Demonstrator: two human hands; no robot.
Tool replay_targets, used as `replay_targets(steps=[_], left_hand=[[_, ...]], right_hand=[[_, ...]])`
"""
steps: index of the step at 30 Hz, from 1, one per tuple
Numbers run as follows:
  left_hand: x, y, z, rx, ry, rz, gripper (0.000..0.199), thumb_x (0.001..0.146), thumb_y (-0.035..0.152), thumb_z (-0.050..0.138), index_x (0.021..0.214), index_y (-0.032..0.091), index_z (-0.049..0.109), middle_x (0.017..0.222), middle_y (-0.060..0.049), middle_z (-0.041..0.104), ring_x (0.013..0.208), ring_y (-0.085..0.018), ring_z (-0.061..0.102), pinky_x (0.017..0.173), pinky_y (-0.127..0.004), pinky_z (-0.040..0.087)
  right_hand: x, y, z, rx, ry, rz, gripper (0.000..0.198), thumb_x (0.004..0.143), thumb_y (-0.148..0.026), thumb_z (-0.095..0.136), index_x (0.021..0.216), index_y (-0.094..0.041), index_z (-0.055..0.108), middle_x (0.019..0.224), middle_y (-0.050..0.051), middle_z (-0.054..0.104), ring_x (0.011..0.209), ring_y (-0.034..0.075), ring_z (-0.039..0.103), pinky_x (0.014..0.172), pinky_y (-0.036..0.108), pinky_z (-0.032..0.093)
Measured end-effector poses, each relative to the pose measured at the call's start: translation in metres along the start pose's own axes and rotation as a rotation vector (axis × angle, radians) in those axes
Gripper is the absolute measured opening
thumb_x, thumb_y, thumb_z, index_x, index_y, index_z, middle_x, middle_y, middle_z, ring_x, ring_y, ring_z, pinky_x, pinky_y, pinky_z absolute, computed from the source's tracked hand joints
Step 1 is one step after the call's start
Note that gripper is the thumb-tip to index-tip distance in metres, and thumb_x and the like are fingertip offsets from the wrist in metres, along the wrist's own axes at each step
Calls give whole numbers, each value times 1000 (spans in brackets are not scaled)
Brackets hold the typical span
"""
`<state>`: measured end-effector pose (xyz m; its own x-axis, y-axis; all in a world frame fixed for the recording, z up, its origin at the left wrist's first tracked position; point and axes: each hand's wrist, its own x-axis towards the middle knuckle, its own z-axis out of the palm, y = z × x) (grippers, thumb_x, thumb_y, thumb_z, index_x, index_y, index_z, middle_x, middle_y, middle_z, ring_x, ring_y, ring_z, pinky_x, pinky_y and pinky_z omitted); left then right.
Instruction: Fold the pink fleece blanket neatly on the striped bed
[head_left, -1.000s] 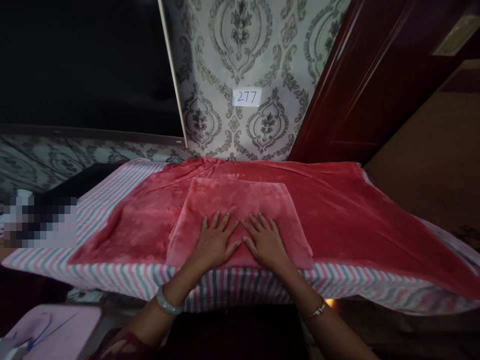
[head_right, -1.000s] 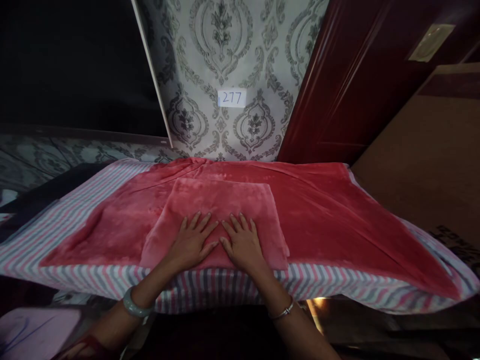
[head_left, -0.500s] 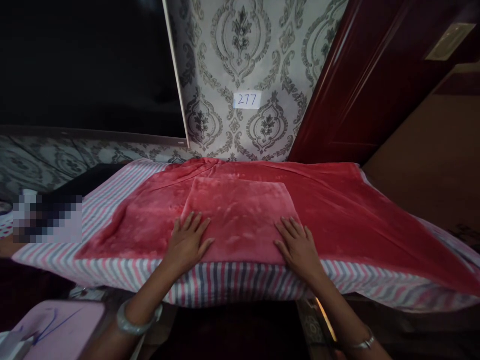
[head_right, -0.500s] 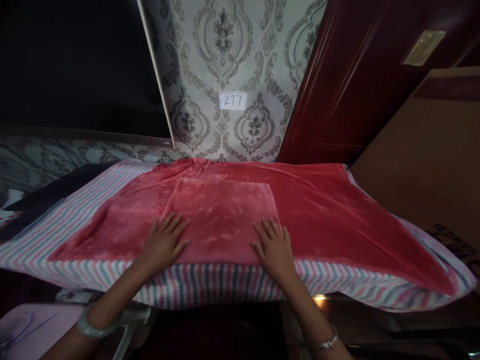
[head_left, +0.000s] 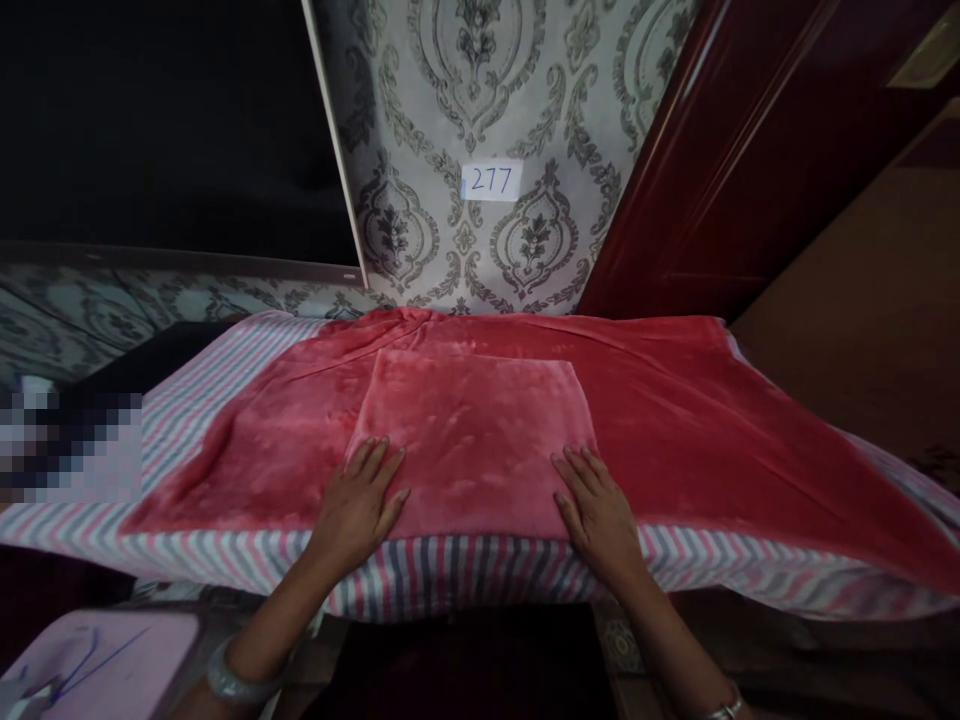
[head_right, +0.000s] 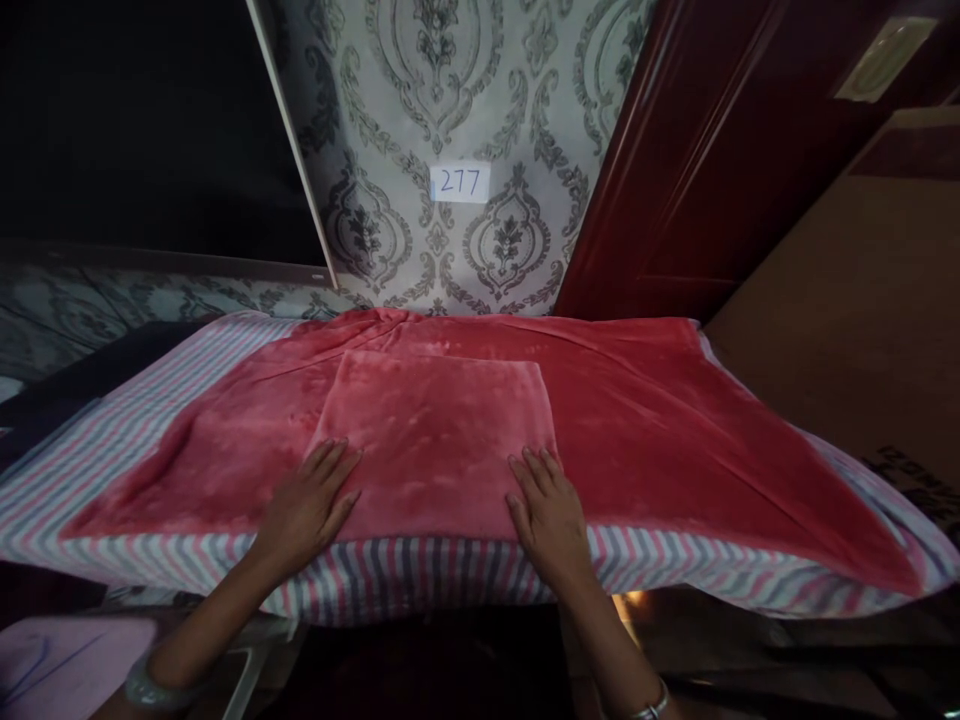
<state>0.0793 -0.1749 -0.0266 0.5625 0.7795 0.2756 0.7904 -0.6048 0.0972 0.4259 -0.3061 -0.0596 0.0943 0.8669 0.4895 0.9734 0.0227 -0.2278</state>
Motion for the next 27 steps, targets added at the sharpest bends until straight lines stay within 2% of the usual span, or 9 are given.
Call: replay_targets(steps=[7, 10, 14, 17, 21, 24, 27], left_hand=[[0, -3, 3, -14, 46, 16, 57, 98, 49, 39, 148, 24, 50, 158, -9, 43, 149, -32, 34, 118, -55, 36], [-5, -8, 4, -32, 90, 45, 58, 98, 49, 39, 150, 24, 47, 160, -9, 41, 150, -30, 32, 119, -54, 34], [-22, -18, 2, -58, 144, 166, 64, 96, 53, 46, 153, 23, 42, 161, -11, 38, 152, -31, 28, 120, -52, 33], [-36, -27, -2, -59, 175, 203, 72, 91, 54, 57, 154, 24, 39, 164, -12, 31, 153, -35, 24, 118, -54, 35], [-46, -36, -5, -110, 155, 203, 71, 92, 35, 58, 158, 24, 32, 166, -13, 24, 150, -32, 32, 118, -50, 37], [-48, -40, -8, -164, 123, 167, 73, 88, 16, 51, 158, 27, 31, 166, -9, 28, 148, -27, 37, 117, -46, 40], [-48, -41, -10, -198, 123, 117, 78, 82, 6, 46, 155, 28, 36, 163, -7, 34, 145, -23, 42, 116, -42, 42]], right_hand=[[-1, 0, 3, 10, 11, 12, 50, 102, -42, 36, 145, -22, 54, 153, 9, 48, 148, 29, 30, 117, 53, 34], [-6, 5, 3, 32, 37, -27, 51, 102, -43, 36, 147, -22, 50, 155, 9, 45, 149, 29, 28, 118, 53, 34], [-22, 16, 0, 107, 71, -103, 58, 101, -46, 42, 156, -28, 35, 159, 8, 39, 150, 30, 27, 117, 53, 34], [-36, 22, -4, 136, 58, -102, 66, 100, -46, 49, 160, -32, 25, 161, 7, 33, 148, 30, 32, 114, 52, 38], [-42, 26, -6, 179, 35, -107, 70, 98, -37, 53, 160, -33, 21, 163, 8, 29, 147, 30, 34, 114, 53, 38], [-42, 30, -4, 228, 34, -90, 70, 96, -27, 49, 160, -34, 22, 163, 7, 30, 147, 30, 34, 115, 53, 37], [-43, 37, -1, 264, 58, -79, 72, 92, -19, 46, 159, -34, 25, 161, 6, 34, 146, 28, 36, 114, 50, 41]])
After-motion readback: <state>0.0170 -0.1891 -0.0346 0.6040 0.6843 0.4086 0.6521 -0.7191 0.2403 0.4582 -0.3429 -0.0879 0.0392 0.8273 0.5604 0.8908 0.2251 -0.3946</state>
